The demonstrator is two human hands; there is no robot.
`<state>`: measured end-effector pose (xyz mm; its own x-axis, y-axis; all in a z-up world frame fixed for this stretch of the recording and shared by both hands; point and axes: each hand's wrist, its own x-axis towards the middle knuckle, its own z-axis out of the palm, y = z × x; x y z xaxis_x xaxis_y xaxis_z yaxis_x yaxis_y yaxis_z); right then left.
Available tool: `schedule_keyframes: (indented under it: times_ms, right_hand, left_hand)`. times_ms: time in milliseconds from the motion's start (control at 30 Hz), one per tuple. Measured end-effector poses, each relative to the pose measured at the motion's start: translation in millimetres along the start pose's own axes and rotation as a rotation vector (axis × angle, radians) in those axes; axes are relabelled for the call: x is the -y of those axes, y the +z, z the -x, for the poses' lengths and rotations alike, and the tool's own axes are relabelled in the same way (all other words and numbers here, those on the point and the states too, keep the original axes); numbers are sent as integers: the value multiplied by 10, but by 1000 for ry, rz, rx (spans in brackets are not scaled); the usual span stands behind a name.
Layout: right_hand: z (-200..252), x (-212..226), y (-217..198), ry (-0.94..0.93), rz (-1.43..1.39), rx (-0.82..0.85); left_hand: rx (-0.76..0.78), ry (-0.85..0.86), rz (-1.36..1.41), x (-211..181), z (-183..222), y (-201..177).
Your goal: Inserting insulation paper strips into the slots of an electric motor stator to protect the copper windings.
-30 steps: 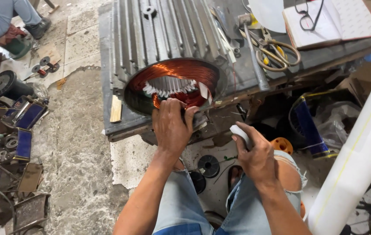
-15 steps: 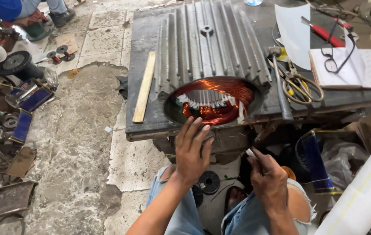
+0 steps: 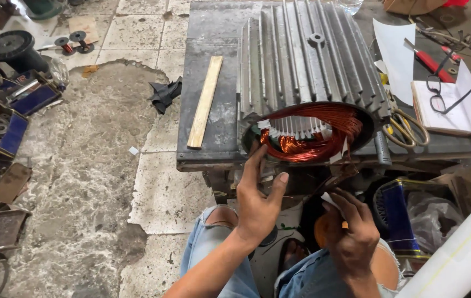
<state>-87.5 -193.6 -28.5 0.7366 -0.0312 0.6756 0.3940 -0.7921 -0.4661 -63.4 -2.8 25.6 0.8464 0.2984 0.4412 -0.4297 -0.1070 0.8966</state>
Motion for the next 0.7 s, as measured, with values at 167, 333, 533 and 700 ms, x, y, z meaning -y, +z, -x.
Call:
schedule_keyframes:
  times_ms: [167,333,533,700]
  right_hand:
    - [-183,238,22,-105,45,-123]
    - [-297,307,123,-123,64,-143]
    - [-462,327,291,-266,185,-146]
    - [-674,471,423,-339,379,-143]
  left_hand:
    - [44,-141,221,-43,-76,-33]
    - [72,-252,386,-67,-140,-65]
    - [112,-196,540,116,-142,45]
    - [132,-172,614,229,-123,132]
